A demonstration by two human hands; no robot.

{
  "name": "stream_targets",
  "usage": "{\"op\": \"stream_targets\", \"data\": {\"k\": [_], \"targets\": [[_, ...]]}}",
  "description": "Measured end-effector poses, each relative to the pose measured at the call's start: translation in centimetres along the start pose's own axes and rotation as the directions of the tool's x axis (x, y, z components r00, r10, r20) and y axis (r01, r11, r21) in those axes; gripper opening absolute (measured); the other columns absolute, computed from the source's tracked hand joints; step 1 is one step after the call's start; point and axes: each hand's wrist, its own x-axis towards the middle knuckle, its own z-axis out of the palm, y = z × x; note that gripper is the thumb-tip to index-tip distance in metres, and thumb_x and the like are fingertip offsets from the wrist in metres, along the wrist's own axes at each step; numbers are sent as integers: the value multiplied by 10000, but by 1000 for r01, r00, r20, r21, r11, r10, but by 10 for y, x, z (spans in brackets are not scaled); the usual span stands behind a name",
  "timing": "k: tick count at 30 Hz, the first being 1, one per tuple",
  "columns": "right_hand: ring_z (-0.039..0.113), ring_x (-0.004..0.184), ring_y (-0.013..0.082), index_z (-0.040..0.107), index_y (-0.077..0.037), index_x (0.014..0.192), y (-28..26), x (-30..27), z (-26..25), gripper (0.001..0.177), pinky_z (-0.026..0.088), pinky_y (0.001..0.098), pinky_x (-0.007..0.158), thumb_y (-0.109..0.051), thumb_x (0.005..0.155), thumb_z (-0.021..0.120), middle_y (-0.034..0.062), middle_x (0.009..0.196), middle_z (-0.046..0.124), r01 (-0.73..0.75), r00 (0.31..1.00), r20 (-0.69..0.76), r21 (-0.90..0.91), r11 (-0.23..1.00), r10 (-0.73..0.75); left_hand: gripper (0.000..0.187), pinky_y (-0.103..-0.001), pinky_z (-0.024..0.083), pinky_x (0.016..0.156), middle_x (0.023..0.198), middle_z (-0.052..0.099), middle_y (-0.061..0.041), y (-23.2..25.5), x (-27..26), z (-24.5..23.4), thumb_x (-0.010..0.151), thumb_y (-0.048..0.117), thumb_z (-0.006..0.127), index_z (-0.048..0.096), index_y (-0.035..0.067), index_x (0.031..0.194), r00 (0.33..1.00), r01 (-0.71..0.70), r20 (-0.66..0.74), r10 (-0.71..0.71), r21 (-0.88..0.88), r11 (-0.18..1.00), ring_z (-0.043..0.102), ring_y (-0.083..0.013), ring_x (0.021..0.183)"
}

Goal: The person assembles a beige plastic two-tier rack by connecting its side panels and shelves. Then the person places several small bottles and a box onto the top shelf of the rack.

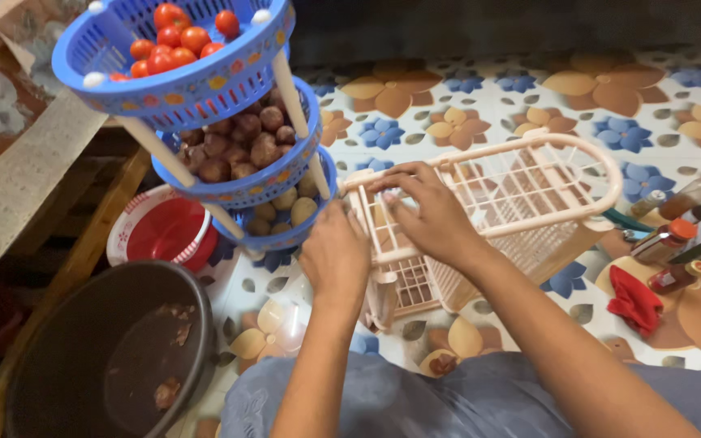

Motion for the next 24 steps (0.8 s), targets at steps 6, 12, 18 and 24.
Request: {"op": "stream_targets", "data": {"k": [6,12,18,24], "targets": [[621,1214,341,652,-124,1292,65,-6,-69,325,485,447,1047,-75,995,529,136,1310,665,-132,991,-39,-165,977,127,215,-454,513,977,1226,686,-118,19,-4,17,967,127,601,668,77,1165,931,-349,-105,350,33,937,663,-320,1122],[478,1373,389,544,-80,1445,94,4,-68,497,369,479,1136,-83,949,527,165,1482,550,103,990,116,-252,962,-76,592,-530,275,1168,1564,443,-155,58,14,71,937,294,575,487,30,1460,867,-496,60,495,1,868,371,-377,1438],[415,1444,352,556,-133,1440,98,-4,-54,518,314,483,1182,-92,928,490,117,1477,556,-20,978,192,-326,945,86,605,-537,215,1204,1606,393,-88,52,10,83,978,364,490,437,91,1515,886,-410,232,402,-15,912,284,-328,1515],[406,1442,343,554,-143,1443,95,3,-54,542,307,488,1180,-91,906,499,89,1480,561,-30,970,216,-344,939,110,615,-532,209,1209,1598,409,-82,55,15,80,972,357,493,428,104,1529,891,-386,252,376,-11,922,297,-323,1506]]}}
